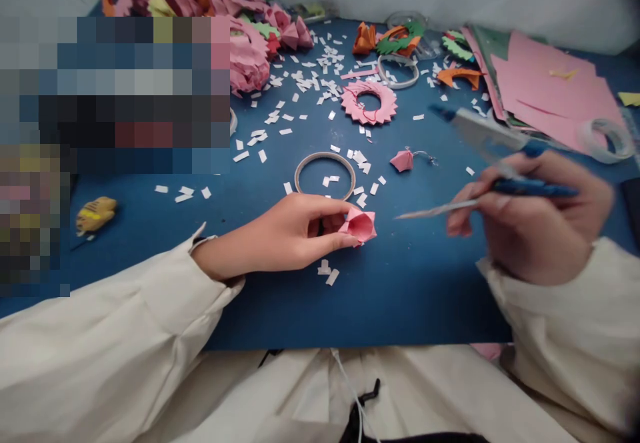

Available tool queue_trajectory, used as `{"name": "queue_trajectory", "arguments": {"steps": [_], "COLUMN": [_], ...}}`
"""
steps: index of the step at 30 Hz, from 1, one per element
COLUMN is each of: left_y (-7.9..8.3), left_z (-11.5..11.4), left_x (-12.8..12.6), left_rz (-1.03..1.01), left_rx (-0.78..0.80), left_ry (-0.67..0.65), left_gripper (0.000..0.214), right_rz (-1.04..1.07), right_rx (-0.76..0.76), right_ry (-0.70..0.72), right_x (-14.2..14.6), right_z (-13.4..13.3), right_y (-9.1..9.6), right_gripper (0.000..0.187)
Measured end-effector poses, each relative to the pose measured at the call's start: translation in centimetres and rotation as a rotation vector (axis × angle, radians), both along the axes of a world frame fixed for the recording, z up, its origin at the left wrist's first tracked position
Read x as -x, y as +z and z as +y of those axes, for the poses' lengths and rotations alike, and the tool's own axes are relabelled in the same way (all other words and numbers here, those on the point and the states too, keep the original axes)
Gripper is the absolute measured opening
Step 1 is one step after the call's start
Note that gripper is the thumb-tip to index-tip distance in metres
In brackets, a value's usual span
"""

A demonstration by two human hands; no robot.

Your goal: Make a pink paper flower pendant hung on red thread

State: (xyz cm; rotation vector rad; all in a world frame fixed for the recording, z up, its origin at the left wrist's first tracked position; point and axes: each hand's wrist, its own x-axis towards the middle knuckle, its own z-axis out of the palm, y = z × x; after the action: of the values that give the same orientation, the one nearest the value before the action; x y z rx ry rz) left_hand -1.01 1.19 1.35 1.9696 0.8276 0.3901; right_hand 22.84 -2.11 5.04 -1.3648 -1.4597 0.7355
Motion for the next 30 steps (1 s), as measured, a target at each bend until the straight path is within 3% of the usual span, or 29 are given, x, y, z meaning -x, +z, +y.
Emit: {"name": "queue_trajectory", "arguments": {"steps": [6, 11, 25, 30], "left_y": [-0.2, -0.2, -1.0, -0.8], "left_z": [-0.1, -0.1, -0.3, -0.3], "left_x": [0.0, -0.1, -0.3, -0.4], "left_rz": [-0.018, -0.006, -0.079, -0.07], "left_rx": [0.008, -0.002, 0.042, 0.036], "left_ry": [-0.007, -0.007, 0.009, 0.014], "left_gripper": [0.028, 0.025, 0.027, 0.03], "right_rz": [-0.213, -0.427, -0.454, -0.398], "right_rx": [-0.108, -0.261, -0.341, -0.383], "right_ry": [0.193, 0.219, 0.37, 0.311], "right_x": [2.1, 2.4, 2.9, 2.7], "right_z": [-2.3, -2.4, -2.1, -2.4], "right_y": [-2.2, -2.9, -2.6, -2.6], "right_gripper": [0.012, 0.012, 0.013, 0.011]}}
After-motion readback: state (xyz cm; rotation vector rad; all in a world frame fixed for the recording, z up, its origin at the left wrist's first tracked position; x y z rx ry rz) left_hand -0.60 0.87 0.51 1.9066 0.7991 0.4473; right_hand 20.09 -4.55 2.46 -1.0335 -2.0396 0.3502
